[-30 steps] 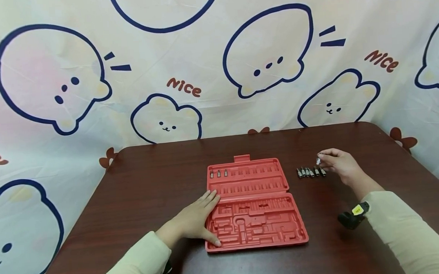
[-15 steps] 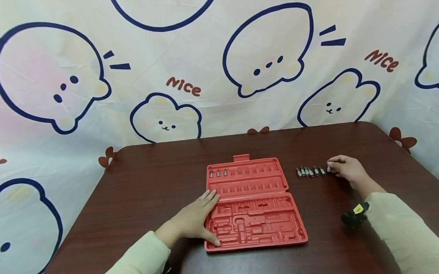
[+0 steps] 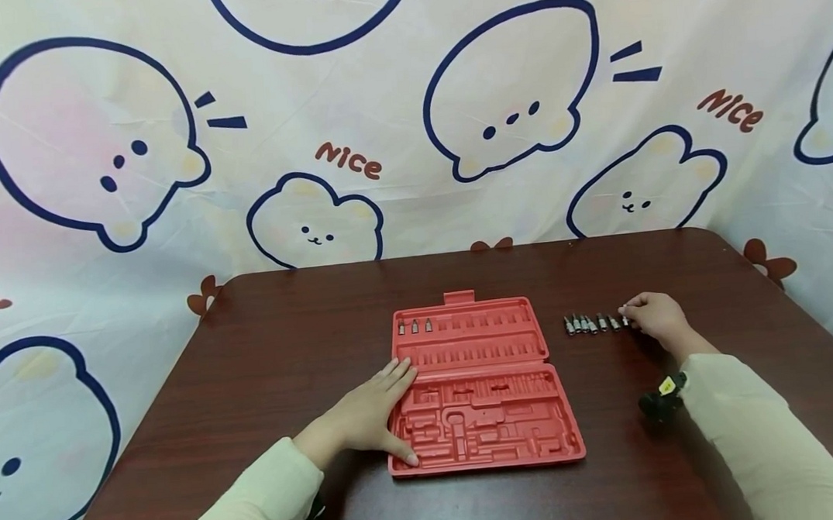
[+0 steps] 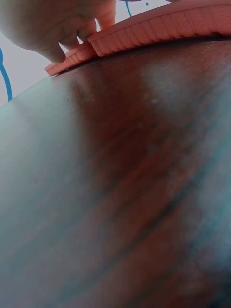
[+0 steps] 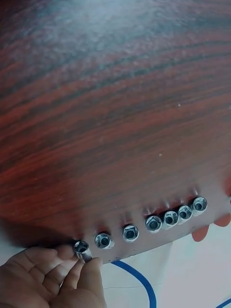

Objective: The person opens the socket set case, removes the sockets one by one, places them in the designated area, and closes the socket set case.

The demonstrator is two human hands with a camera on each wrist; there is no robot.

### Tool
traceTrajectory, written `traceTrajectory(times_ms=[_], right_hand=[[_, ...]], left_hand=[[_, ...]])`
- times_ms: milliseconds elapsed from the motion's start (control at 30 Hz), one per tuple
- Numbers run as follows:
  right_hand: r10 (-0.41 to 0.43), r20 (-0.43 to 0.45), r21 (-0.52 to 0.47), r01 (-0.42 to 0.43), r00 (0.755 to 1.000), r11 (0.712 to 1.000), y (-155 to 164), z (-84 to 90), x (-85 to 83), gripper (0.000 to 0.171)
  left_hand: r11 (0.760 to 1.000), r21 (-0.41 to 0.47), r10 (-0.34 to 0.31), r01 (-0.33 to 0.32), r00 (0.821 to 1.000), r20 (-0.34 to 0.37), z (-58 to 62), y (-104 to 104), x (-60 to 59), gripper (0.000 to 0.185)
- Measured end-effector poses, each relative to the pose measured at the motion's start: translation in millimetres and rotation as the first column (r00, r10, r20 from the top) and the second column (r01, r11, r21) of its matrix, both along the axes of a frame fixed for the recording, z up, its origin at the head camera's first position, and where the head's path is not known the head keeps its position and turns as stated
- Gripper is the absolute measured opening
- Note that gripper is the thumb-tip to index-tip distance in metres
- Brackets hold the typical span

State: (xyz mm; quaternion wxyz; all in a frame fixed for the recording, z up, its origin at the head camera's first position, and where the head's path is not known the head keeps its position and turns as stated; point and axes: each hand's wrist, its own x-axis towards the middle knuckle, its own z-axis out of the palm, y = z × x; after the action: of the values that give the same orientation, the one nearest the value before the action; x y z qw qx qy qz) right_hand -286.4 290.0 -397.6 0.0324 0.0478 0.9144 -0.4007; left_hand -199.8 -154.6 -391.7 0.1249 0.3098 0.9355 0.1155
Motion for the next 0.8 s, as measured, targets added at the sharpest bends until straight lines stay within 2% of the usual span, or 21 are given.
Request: traceTrajectory(times_ms=[167, 300, 500, 800], right_hand=[[-0.005, -0.032, 0.089, 0.007, 0.999, 0.996, 0.6, -2.1, 0.1, 0.025], [-0.005, -0.048, 0.107, 0.010, 0.999, 0.994, 1.1, -4.0, -0.9, 0.024], [-0.027, -0.042, 0.081, 0.030, 0.999, 0.996, 0.3, -2.7, -1.7, 0.024], [-0.050, -0.011, -0.054, 0.049, 0.999, 0.997, -1.3, 3.4, 3.6, 0.032]], left_hand=[[1.000, -0.001, -0.005, 0.005, 1.000, 0.001, 0.3, 0.3, 0.0, 0.118], [1.000, 0.001, -0.003, 0.003, 1.000, 0.003, 0.4, 0.7, 0.0, 0.118], [1.000, -0.001, -0.002, 0.002, 1.000, -0.001, 1.9, 0.7, 0.2, 0.118], [1.000, -0.003, -0.008, 0.008, 1.000, -0.002, -1.5, -0.4, -1.0, 0.119]])
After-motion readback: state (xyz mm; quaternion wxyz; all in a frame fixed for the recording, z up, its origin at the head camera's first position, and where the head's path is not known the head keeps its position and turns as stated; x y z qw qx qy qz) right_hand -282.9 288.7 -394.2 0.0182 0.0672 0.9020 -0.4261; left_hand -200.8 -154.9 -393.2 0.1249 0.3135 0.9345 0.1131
